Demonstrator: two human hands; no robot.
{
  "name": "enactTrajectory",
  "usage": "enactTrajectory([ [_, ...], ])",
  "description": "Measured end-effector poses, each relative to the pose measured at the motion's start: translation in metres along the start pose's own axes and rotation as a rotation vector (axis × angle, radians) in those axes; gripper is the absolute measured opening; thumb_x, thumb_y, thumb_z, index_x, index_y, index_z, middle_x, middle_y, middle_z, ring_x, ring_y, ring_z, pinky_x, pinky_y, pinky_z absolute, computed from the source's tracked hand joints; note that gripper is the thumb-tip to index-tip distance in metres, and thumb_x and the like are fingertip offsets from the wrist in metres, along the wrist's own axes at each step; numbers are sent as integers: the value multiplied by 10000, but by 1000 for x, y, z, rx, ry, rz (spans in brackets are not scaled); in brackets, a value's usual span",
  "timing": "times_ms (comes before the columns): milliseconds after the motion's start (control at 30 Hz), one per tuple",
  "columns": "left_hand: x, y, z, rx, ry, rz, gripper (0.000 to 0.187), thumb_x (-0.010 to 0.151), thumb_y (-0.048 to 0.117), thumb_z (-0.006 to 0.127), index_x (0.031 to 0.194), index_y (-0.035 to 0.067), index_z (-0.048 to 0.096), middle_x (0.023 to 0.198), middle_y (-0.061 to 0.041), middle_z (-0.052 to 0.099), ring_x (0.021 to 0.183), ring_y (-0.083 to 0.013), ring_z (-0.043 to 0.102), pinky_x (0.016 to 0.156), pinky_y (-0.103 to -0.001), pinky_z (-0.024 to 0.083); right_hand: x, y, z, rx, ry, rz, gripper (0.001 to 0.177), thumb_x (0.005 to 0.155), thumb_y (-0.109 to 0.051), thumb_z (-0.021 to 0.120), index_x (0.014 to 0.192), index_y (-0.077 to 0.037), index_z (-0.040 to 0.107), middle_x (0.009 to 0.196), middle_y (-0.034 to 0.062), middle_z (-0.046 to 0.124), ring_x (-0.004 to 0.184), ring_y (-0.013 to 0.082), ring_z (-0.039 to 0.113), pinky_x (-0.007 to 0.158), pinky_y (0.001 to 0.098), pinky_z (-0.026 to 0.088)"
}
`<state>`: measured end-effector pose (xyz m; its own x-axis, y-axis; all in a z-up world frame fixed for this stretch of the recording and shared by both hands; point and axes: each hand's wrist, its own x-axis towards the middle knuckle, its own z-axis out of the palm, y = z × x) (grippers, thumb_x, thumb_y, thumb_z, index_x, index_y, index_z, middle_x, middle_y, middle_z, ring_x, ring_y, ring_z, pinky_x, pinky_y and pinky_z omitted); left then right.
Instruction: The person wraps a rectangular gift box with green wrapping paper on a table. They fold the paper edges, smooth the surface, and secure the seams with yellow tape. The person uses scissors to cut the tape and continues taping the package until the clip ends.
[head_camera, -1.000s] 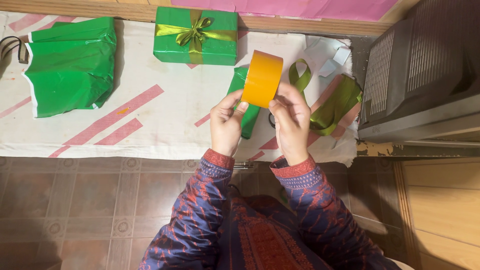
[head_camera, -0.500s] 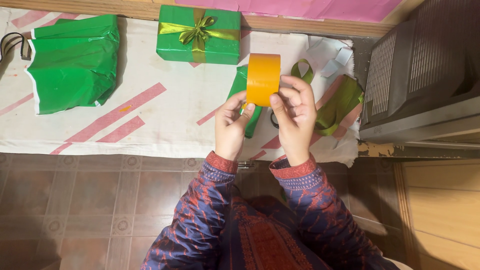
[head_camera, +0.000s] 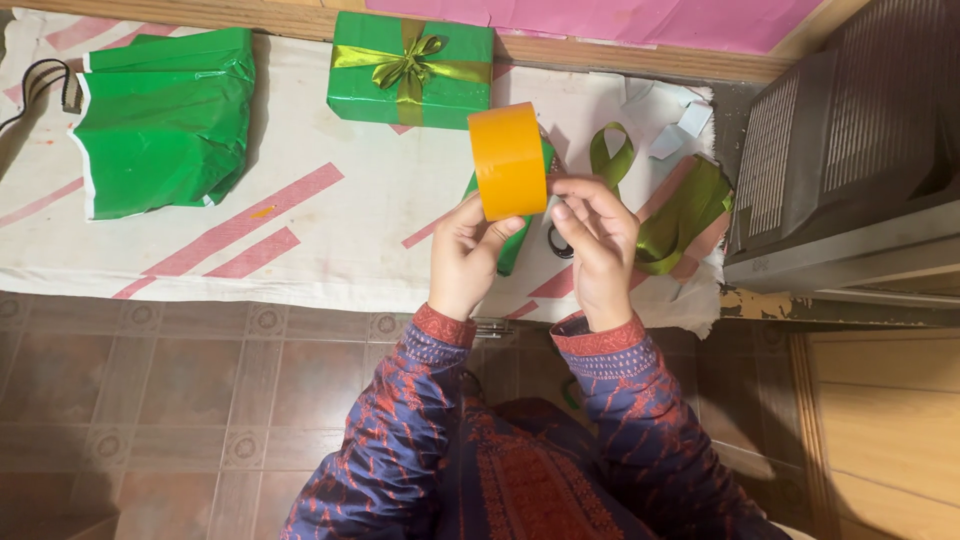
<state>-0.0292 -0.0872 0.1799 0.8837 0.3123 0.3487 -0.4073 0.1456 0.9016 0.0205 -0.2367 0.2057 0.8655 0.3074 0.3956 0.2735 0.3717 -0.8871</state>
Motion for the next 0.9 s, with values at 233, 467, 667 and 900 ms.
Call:
enactTrajectory([
  [233, -1, 18, -7, 505, -114, 310, 227, 876, -22, 725, 1097, 25, 713, 1178, -115, 740, 1281, -321, 640, 1085, -385, 513, -1, -2, 2, 1, 13, -19, 221, 1034, -81, 700, 1197, 67, 681, 1181, 38, 625, 1104, 130, 583, 1020, 268, 464],
  [467, -3, 32, -1, 396, -125, 241, 273, 904, 5, 729, 1175, 22, 710, 1274, -164, 703, 1310, -300, 624, 1123, -388, 479, -6, 0, -4, -158, -35, -78, 174, 984, -38, 782, 1123, 52, 730, 1040, 30, 619, 913, 99, 527, 829, 234, 435],
  [667, -7, 43, -7, 206, -217, 200, 298, 987, 84, 693, 1265, -19, 657, 1327, -188, 679, 1340, -271, 603, 1214, -395, 396, -10, 0, 2, -22, -20, -101, 213, 941, -18, 791, 1132, 47, 723, 1140, 37, 651, 1033, 136, 596, 918, 279, 485],
  [900, -8, 32, -4, 262, -120, 95, 205, 1021, 115, 651, 1196, 14, 687, 1229, -128, 739, 1171, -234, 706, 1135, -376, 483, -12, -3, 6, 84, -61, -86, 240, 975, 14, 761, 1200, 42, 680, 1162, 34, 637, 1066, 123, 576, 1010, 283, 462],
])
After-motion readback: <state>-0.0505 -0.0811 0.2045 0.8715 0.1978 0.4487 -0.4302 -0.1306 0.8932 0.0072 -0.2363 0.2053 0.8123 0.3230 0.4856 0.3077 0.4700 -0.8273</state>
